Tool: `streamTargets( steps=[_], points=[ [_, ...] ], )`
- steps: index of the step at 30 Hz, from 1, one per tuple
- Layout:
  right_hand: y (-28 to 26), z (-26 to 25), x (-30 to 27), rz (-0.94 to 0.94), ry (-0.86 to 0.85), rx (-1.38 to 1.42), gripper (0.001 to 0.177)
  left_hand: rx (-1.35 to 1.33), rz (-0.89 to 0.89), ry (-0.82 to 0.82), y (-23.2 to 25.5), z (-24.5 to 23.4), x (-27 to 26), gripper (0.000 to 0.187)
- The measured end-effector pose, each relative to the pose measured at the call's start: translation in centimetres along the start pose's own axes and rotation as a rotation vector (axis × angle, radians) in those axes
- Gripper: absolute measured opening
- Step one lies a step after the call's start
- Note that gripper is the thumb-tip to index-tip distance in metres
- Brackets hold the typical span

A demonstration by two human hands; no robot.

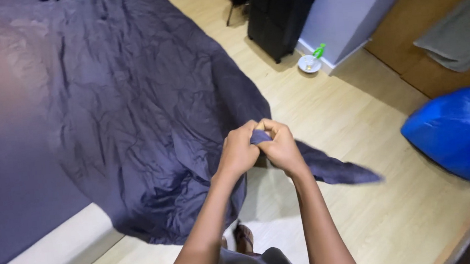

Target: Smoothing and straightening a comforter on a bed.

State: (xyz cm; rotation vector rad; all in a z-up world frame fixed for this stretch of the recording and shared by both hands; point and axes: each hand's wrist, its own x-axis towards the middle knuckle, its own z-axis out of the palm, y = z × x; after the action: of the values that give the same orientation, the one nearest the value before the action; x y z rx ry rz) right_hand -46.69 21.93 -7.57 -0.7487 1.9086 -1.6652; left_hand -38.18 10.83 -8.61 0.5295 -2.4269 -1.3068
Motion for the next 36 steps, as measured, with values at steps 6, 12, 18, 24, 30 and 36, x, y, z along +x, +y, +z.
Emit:
streamTargets(
  steps=[6, 12, 18, 24, 30, 36],
  points=[
    [1.2, -0.9, -2.5, 0.06, -0.082, 0.078, 0.03, -0.259, -0.083, 0.076, -0.6, 0.8, 0.0, 0.022],
    [-0.5, 0.6, -3.4, 0.173, -0.147, 0.091, 0.047, -0.628, -0.276, -0.053, -2.6, -0.8, 0.5, 0.037],
    [6.9, 0.9, -2.5, 0.1, -0.099, -0.266, 0.024, -0.966, -0.301, -0.07, -4.9, -4.1, 1.4, 0.028],
    [12.4, -0.5, -3.9, 0.225, 0.206, 0.323, 0.032, -1.019, -0.326, -0.082, -4.8, -7.2, 2.0, 0.021],
    [4.9, -3.5, -2.7, 0.057, 0.32, 0.557, 0.036, -0.913, -0.215, -0.052, -5.0, -6.6, 2.2, 0.009],
    [0.4, -6.0, -1.5, 0.012, 0.206, 0.635, 0.034, -0.906, -0.193, 0.007, -4.6, -6.2, 3.3, 0.008]
  ],
)
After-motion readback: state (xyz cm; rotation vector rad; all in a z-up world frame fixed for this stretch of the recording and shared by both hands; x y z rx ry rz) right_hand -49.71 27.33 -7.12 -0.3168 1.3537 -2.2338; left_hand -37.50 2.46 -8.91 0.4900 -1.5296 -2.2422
